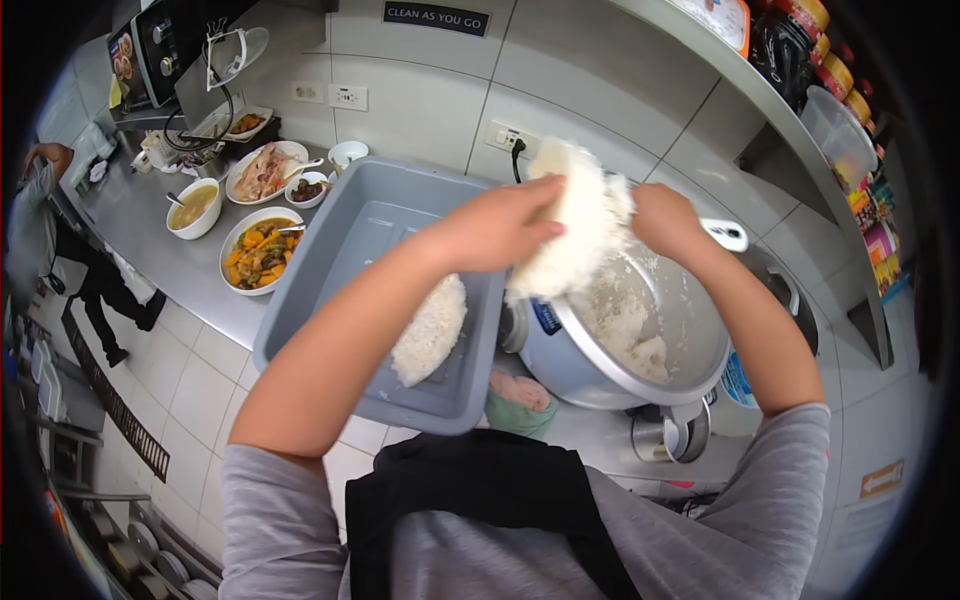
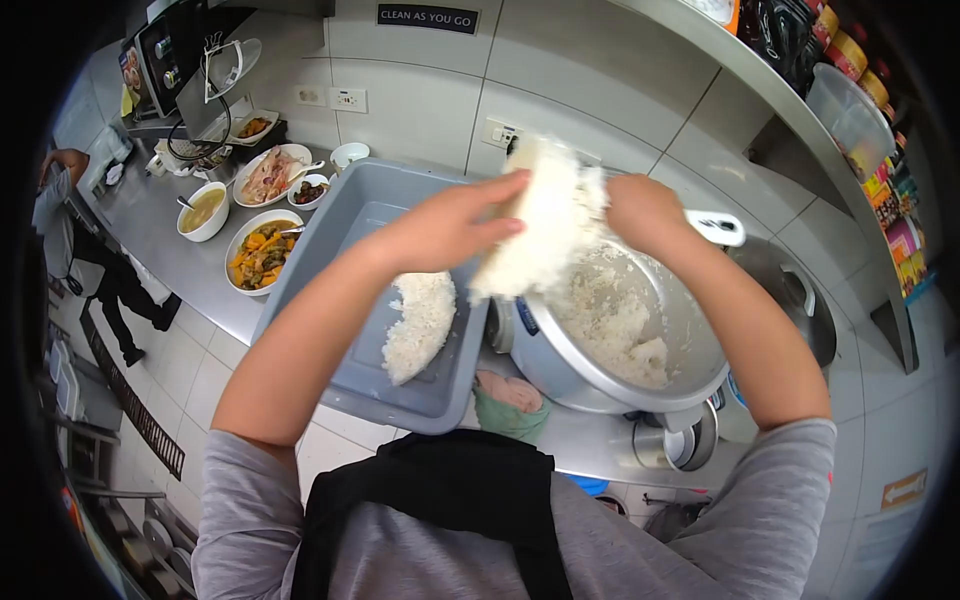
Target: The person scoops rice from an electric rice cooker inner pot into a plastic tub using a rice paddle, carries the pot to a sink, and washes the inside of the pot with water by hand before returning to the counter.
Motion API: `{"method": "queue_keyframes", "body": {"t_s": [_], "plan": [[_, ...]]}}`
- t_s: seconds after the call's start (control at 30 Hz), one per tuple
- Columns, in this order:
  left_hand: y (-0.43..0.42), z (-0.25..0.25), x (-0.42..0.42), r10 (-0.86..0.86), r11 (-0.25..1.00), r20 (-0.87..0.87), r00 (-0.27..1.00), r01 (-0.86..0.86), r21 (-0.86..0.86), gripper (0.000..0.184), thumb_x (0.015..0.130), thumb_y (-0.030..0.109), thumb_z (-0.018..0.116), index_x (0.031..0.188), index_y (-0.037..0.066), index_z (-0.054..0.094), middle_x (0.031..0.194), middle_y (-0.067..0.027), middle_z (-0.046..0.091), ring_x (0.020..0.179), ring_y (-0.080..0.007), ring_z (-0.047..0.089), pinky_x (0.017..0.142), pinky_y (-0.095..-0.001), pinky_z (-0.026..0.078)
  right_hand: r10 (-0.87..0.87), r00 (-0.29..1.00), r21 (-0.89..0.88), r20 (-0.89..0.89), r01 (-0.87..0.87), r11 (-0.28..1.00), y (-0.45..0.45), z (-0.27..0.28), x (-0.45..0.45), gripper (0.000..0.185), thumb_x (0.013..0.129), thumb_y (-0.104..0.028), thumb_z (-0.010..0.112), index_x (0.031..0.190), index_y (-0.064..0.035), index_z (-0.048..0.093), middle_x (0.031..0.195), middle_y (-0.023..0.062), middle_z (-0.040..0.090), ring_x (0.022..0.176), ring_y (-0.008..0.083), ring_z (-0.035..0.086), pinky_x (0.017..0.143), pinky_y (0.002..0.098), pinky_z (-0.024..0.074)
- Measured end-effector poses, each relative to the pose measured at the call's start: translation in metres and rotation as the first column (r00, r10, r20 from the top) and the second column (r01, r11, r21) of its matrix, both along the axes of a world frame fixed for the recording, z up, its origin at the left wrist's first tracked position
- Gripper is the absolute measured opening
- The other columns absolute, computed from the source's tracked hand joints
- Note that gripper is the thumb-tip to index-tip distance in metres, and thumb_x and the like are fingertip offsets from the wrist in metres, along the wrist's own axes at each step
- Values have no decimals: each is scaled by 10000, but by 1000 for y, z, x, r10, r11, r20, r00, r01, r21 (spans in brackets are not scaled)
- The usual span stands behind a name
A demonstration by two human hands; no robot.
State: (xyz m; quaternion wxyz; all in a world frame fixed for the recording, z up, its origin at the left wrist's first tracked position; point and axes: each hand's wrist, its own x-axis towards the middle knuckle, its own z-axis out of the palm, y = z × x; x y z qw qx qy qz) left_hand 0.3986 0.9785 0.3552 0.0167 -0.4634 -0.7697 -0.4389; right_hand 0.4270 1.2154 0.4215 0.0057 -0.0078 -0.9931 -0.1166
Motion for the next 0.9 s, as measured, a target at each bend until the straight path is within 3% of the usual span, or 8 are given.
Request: {"method": "queue_keyframes", "body": {"t_s": [0.13, 0.33, 0.37, 0.43, 0.57, 0.63, 0.73, 0.9], "plan": [[-111, -43, 0, 79, 990, 187, 979, -55, -126, 557, 933, 172, 541, 1422, 21, 320, 1446, -154, 382, 1331, -238, 372, 1081, -320, 296, 127, 986, -24, 107, -125, 992, -106, -47, -25, 221, 807, -147, 531, 904, -24, 687, 904, 175, 681, 834, 322, 665, 705, 428, 530], [-199, -208, -1, 51, 991, 665, 745, -118, 56, 584, 906, 183, 557, 1403, -17, 327, 1426, -225, 375, 1336, -296, 360, 1087, -336, 286, 247, 948, -96, 201, -232, 968, -220, -172, -43, 230, 817, -127, 527, 925, -52, 715, 958, 128, 696, 876, 292, 676, 689, 416, 526], [-204, -214, 5, 50, 991, 666, 744, -118, 57, 584, 906, 183, 557, 1403, -17, 327, 1426, -225, 375, 1336, -296, 360, 1087, -336, 286, 287, 921, 65, 262, -313, 948, -232, -180, -44, 208, 800, -129, 562, 921, -72, 721, 961, 104, 699, 889, 269, 674, 683, 393, 518], [-208, -226, 16, 318, 940, 540, 779, -186, -286, 577, 893, 198, 572, 1383, -23, 361, 1415, -246, 375, 1318, -341, 371, 1075, -357, 308, 350, 897, 308, 270, -425, 851, -244, -178, -44, 190, 730, -123, 654, 903, -130, 732, 928, 42, 706, 898, 207, 666, 675, 335, 489], [-202, -213, 35, 361, 925, 401, 842, -267, -272, 554, 882, 233, 588, 1349, -8, 416, 1397, -263, 384, 1295, -390, 378, 1056, -388, 334, 380, 922, 533, 79, -361, 766, -206, -66, -34, 91, 745, -192, 658, 737, -113, 704, 728, 47, 676, 711, 226, 663, 577, 363, 473], [-209, -200, 41, 527, 846, 149, 836, -500, -185, 481, 860, 191, 623, 1284, 0, 499, 1373, -225, 435, 1274, -350, 428, 1025, -380, 372, 385, 917, 352, -107, -327, 877, -160, -21, -31, 247, 747, -326, 685, 769, -81, 690, 733, 92, 665, 711, 283, 660, 618, 393, 485], [-202, -188, 43, 592, 806, 74, 802, -588, -67, 420, 845, 156, 639, 1239, 46, 546, 1359, -229, 426, 1240, -391, 434, 1017, -416, 374, 157, 975, 280, -155, -109, 954, -81, 12, -23, 296, 797, -310, 642, 960, -63, 632, 781, 116, 672, 750, 305, 660, 673, 418, 492], [-125, -136, 44, 544, 830, 84, 835, -550, 93, 374, 850, 70, 607, 1221, 78, 568, 1338, -154, 452, 1229, -317, 457, 1013, -362, 371, -164, 986, 227, -13, 163, 960, 91, -50, -6, 344, 879, -206, 532, 1189, -64, 488, 956, 179, 660, 929, 335, 633, 760, 459, 495]]}}
